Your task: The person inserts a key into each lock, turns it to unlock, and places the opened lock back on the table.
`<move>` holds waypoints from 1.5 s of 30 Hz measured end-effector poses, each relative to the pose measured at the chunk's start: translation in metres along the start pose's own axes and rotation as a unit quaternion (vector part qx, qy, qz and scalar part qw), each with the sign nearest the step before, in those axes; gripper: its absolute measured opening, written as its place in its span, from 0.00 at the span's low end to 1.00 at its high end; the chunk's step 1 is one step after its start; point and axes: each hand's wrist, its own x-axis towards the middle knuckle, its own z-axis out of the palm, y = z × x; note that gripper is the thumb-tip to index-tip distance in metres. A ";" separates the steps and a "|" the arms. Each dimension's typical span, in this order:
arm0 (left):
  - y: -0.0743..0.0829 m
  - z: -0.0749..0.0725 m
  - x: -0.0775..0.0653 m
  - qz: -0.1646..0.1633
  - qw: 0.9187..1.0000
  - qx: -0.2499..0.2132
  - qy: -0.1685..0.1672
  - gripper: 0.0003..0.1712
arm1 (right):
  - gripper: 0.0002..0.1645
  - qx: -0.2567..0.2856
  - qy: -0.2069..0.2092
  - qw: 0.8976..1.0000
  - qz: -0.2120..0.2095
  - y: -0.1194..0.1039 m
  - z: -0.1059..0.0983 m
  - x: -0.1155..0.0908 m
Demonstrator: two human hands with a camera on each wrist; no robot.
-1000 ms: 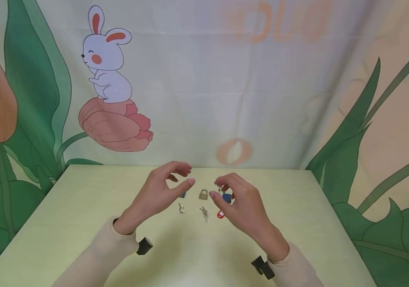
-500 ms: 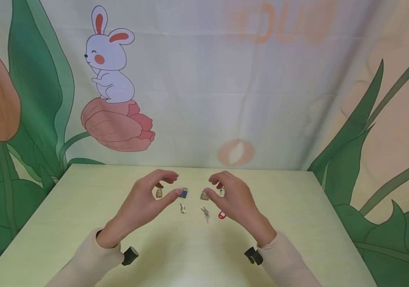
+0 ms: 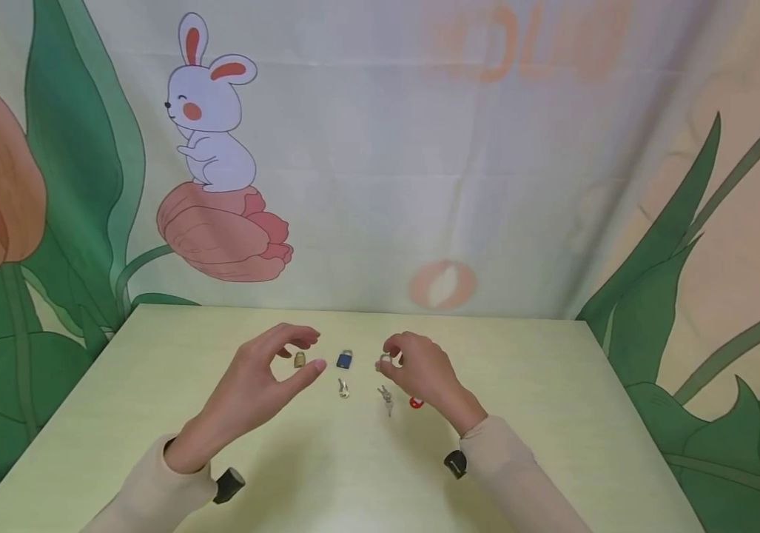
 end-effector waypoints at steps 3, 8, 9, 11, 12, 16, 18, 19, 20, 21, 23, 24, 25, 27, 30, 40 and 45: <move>-0.002 0.000 -0.001 0.000 1.000 0.000 0.001 0.20 | 0.18 -0.010 -0.015 1.000 0.008 0.006 0.010 0.006; -0.005 0.000 -0.002 -0.004 1.000 0.001 0.000 0.20 | 0.17 -0.027 -0.045 0.998 0.022 0.014 0.023 0.010; -0.006 0.000 -0.003 -0.005 1.000 0.001 0.000 0.20 | 0.16 -0.030 -0.051 0.998 0.023 0.016 0.025 0.010; -0.006 0.000 -0.003 -0.006 1.000 0.004 0.000 0.20 | 0.16 -0.038 -0.060 0.997 0.024 0.018 0.029 0.010; -0.005 0.000 -0.003 -0.005 1.000 0.005 0.001 0.20 | 0.16 -0.041 -0.066 0.997 0.023 0.019 0.031 0.010; -0.005 0.001 -0.004 -0.004 1.000 0.005 0.001 0.20 | 0.11 -0.055 -0.086 0.994 0.031 0.024 0.037 0.012; -0.005 0.002 -0.004 -0.005 1.000 0.003 0.000 0.20 | 0.09 -0.058 -0.096 0.993 0.039 0.027 0.040 0.013; -0.005 0.002 -0.004 -0.006 1.000 0.003 -0.002 0.19 | 0.08 -0.059 -0.099 0.992 0.042 0.028 0.041 0.014; -0.005 0.002 -0.005 -0.006 1.000 0.002 -0.003 0.19 | 0.07 -0.060 -0.104 0.992 0.046 0.029 0.043 0.014; -0.004 0.002 -0.005 -0.007 1.000 0.003 -0.003 0.19 | 0.07 -0.057 -0.107 0.991 0.050 0.030 0.044 0.014; -0.004 0.003 -0.006 -0.004 1.000 0.002 -0.002 0.19 | 0.07 -0.055 -0.112 0.991 0.054 0.032 0.047 0.014; -0.004 0.003 -0.006 -0.003 1.000 0.003 -0.001 0.19 | 0.07 -0.056 -0.113 0.991 0.054 0.033 0.049 0.014; -0.004 0.003 -0.006 -0.001 1.000 0.004 0.000 0.19 | 0.07 -0.058 -0.112 0.991 0.051 0.035 0.050 0.014; -0.004 0.003 -0.006 0.002 1.000 0.006 0.001 0.19 | 0.08 -0.057 -0.110 0.991 0.049 0.036 0.053 0.014; -0.005 0.003 -0.006 0.001 1.000 0.007 0.000 0.19 | 0.09 -0.058 -0.107 0.992 0.045 0.038 0.056 0.014; -0.009 0.005 -0.007 -0.004 1.000 0.008 -0.003 0.19 | 0.09 -0.059 -0.110 0.991 0.052 0.039 0.065 0.016; -0.010 0.004 -0.007 -0.003 1.000 0.007 0.001 0.19 | 0.09 -0.058 -0.113 0.990 0.064 0.040 0.068 0.017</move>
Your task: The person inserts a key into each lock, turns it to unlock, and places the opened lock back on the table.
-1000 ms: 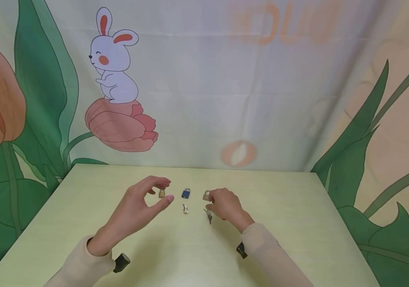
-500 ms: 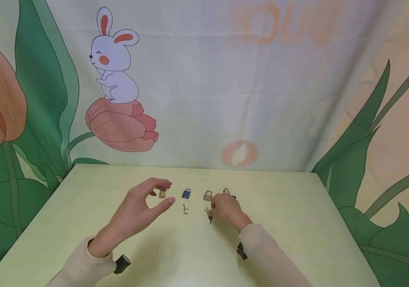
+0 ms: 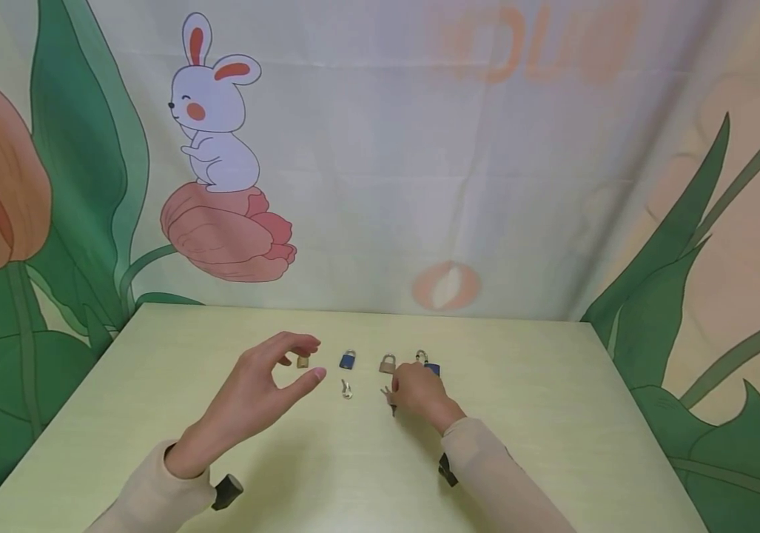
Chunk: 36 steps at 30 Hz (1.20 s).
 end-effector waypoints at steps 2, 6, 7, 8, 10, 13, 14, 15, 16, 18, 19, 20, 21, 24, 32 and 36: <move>0.000 0.000 0.000 0.002 1.000 -0.002 0.001 0.19 | 0.09 -0.001 0.002 1.000 0.002 0.000 0.001 0.001; 0.001 0.000 -0.001 0.003 1.000 -0.004 -0.001 0.18 | 0.09 0.000 0.005 1.000 -0.001 0.001 0.002 0.001; 0.001 0.000 -0.001 0.003 1.000 -0.004 -0.002 0.18 | 0.09 0.002 0.003 1.000 -0.001 0.001 0.002 0.002; 0.000 0.000 -0.001 0.002 1.000 -0.004 -0.003 0.18 | 0.09 0.005 0.001 1.000 -0.001 0.001 0.002 0.002; 0.000 0.000 -0.001 -0.002 1.000 -0.004 -0.006 0.19 | 0.09 0.008 -0.003 1.000 0.000 0.001 0.003 0.002; 0.000 0.001 -0.001 -0.006 1.000 -0.003 -0.008 0.19 | 0.09 0.015 -0.010 1.000 0.003 0.001 0.002 0.002; 0.000 0.001 -0.001 -0.008 1.000 -0.002 -0.009 0.19 | 0.09 0.016 -0.011 1.000 0.003 0.001 0.002 0.002; 0.000 0.001 -0.001 -0.010 1.000 -0.001 -0.010 0.19 | 0.10 0.018 -0.012 1.000 0.004 0.001 0.002 0.002; 0.000 0.001 -0.002 -0.012 1.000 0.000 -0.011 0.19 | 0.10 0.019 -0.015 1.000 0.004 0.001 0.001 0.002; -0.001 0.002 -0.002 -0.016 1.000 0.002 -0.013 0.19 | 0.10 0.023 -0.018 1.000 0.006 0.001 0.001 0.002; -0.001 0.002 -0.002 -0.017 1.000 0.002 -0.014 0.19 | 0.10 0.022 -0.019 1.000 0.006 0.001 0.001 0.002; -0.001 0.002 -0.002 -0.018 1.000 0.003 -0.014 0.19 | 0.10 0.023 -0.021 0.999 0.007 0.001 0.001 0.002; -0.001 0.002 -0.003 -0.019 1.000 0.003 -0.015 0.19 | 0.10 0.022 -0.022 0.999 0.008 0.001 0.002 0.003; -0.002 0.003 -0.003 -0.021 1.000 0.003 -0.016 0.19 | 0.10 0.022 -0.021 0.999 0.009 0.001 0.003 0.003; -0.002 0.004 -0.004 -0.026 0.999 0.004 -0.025 0.19 | 0.05 0.015 -0.014 1.000 -0.002 0.001 0.003 0.004; -0.002 0.004 -0.004 -0.024 0.999 0.007 -0.026 0.19 | 0.04 0.002 -0.019 1.000 -0.006 0.001 0.004 0.005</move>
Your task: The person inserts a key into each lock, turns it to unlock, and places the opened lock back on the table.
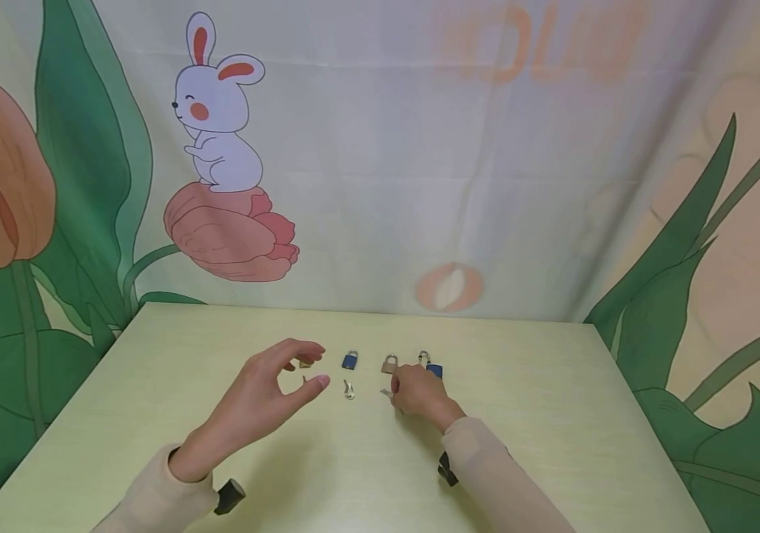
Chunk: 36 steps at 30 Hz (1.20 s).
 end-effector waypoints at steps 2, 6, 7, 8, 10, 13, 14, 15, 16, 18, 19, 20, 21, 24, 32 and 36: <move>-0.001 0.000 0.000 0.002 1.000 0.000 0.001 0.19 | 0.04 -0.008 -0.004 1.000 0.000 0.000 0.000 0.000; -0.001 -0.001 -0.001 0.002 1.000 -0.002 0.001 0.19 | 0.07 -0.018 -0.009 1.000 0.000 0.000 0.001 0.000; -0.001 -0.001 -0.001 0.002 1.000 -0.002 0.000 0.19 | 0.07 -0.020 -0.008 1.000 -0.001 0.000 0.001 0.000; -0.001 -0.001 -0.002 0.001 1.000 -0.002 -0.001 0.19 | 0.07 -0.022 -0.006 1.000 -0.002 0.000 0.002 -0.001; -0.001 -0.001 -0.003 0.001 1.000 0.000 -0.002 0.20 | 0.07 -0.025 0.000 1.000 -0.006 0.000 0.003 -0.002; -0.001 -0.001 -0.005 0.000 1.000 0.003 -0.003 0.20 | 0.08 -0.026 0.008 1.000 -0.009 0.000 0.005 -0.003; -0.001 -0.001 -0.005 0.000 1.000 0.003 -0.002 0.20 | 0.08 -0.024 0.011 1.000 -0.010 0.000 0.006 -0.004; -0.002 -0.001 -0.006 0.001 1.000 0.003 0.000 0.20 | 0.08 -0.022 0.012 1.000 -0.010 -0.001 0.006 -0.004; -0.002 0.000 -0.007 0.003 1.000 0.003 0.002 0.20 | 0.08 -0.020 0.014 1.000 -0.010 -0.001 0.006 -0.005; -0.002 0.000 -0.008 0.006 1.000 0.002 0.005 0.20 | 0.08 -0.015 0.018 1.000 -0.010 -0.002 0.006 -0.006; -0.002 0.000 -0.008 0.007 1.000 0.001 0.006 0.20 | 0.08 -0.013 0.020 1.000 -0.011 -0.002 0.006 -0.007; -0.003 0.000 -0.009 0.008 1.000 0.001 0.007 0.20 | 0.08 -0.012 0.021 1.000 -0.011 -0.003 0.006 -0.008; -0.003 0.000 -0.010 0.008 1.000 0.000 0.007 0.20 | 0.08 -0.014 0.023 1.000 -0.013 -0.004 0.006 -0.008; -0.003 0.001 -0.010 0.005 1.000 -0.003 0.003 0.19 | 0.08 -0.012 0.025 0.999 -0.015 -0.004 0.006 -0.009; -0.004 0.004 -0.009 -0.002 1.000 -0.008 -0.002 0.18 | 0.04 0.017 0.034 0.999 -0.006 -0.001 0.007 -0.008; -0.004 0.004 -0.009 -0.002 1.000 -0.004 -0.001 0.17 | 0.03 0.012 0.031 0.999 -0.007 0.000 0.007 -0.007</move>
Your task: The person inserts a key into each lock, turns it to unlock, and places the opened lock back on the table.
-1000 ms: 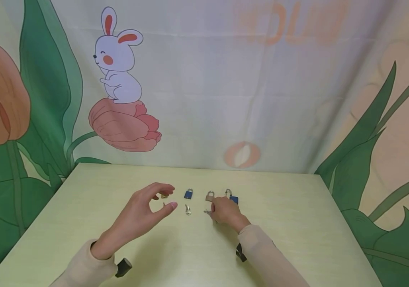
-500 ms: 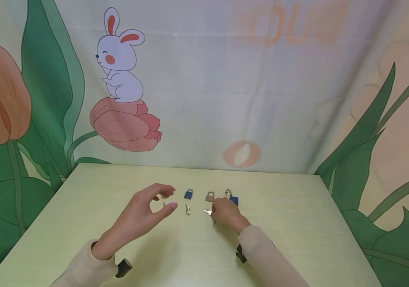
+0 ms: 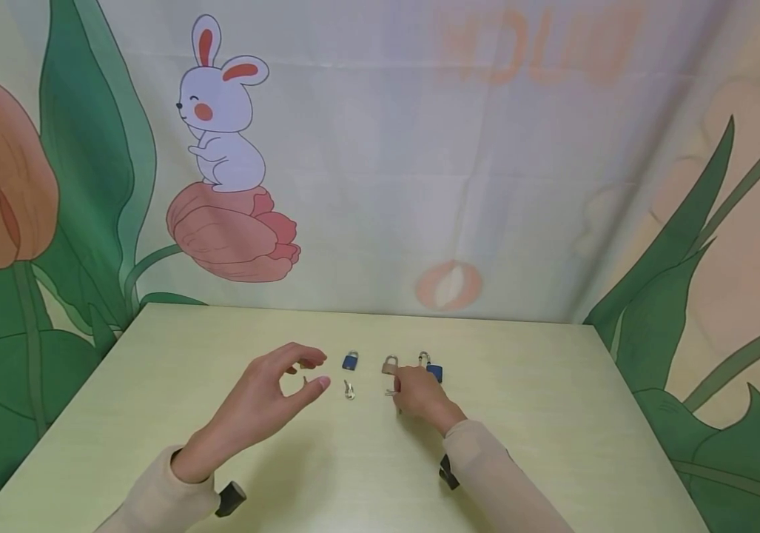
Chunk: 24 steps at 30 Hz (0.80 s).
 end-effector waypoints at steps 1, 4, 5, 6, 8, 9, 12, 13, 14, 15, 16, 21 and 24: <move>0.000 0.000 0.000 -0.001 1.000 0.001 0.000 0.17 | 0.03 -0.001 -0.001 1.000 0.000 0.000 0.000 0.001; 0.001 0.000 0.001 -0.002 1.000 0.003 0.000 0.17 | 0.02 0.001 -0.009 1.000 0.004 0.000 -0.001 0.002; 0.001 0.001 0.001 -0.001 1.000 0.004 0.000 0.17 | 0.02 0.002 -0.011 1.000 0.005 0.000 -0.002 0.002; 0.001 0.001 0.002 0.000 1.000 0.005 0.001 0.17 | 0.02 0.004 -0.014 1.000 0.006 0.001 -0.002 0.003; 0.001 0.001 0.002 0.002 1.000 0.007 0.002 0.16 | 0.02 0.007 -0.017 1.000 0.004 0.001 -0.002 0.003; 0.002 0.001 0.003 0.002 1.000 0.009 0.002 0.17 | 0.02 0.010 -0.019 1.000 0.002 0.002 -0.003 0.003; 0.003 0.000 0.003 0.002 1.000 0.009 0.001 0.17 | 0.03 0.012 -0.021 1.000 -0.005 0.002 -0.003 0.003; 0.003 0.000 0.003 0.002 1.000 0.009 0.001 0.17 | 0.03 0.009 -0.019 1.000 -0.010 0.003 -0.003 0.003; 0.003 0.000 0.003 0.001 1.000 0.008 0.000 0.17 | 0.04 0.007 -0.018 1.000 -0.014 0.003 -0.004 0.003; 0.004 0.000 0.003 0.000 1.000 0.007 -0.001 0.17 | 0.04 0.007 -0.019 1.000 -0.015 0.003 -0.004 0.002; 0.004 0.000 0.004 0.000 1.000 0.006 -0.002 0.17 | 0.04 0.006 -0.018 1.000 -0.017 0.003 -0.004 0.002; 0.005 0.000 0.005 -0.003 1.000 0.006 -0.004 0.17 | 0.05 0.012 -0.004 1.000 -0.021 0.004 -0.009 0.002; 0.005 0.000 0.006 -0.004 1.000 0.009 -0.002 0.17 | 0.04 0.014 0.011 0.999 -0.030 0.003 -0.016 0.002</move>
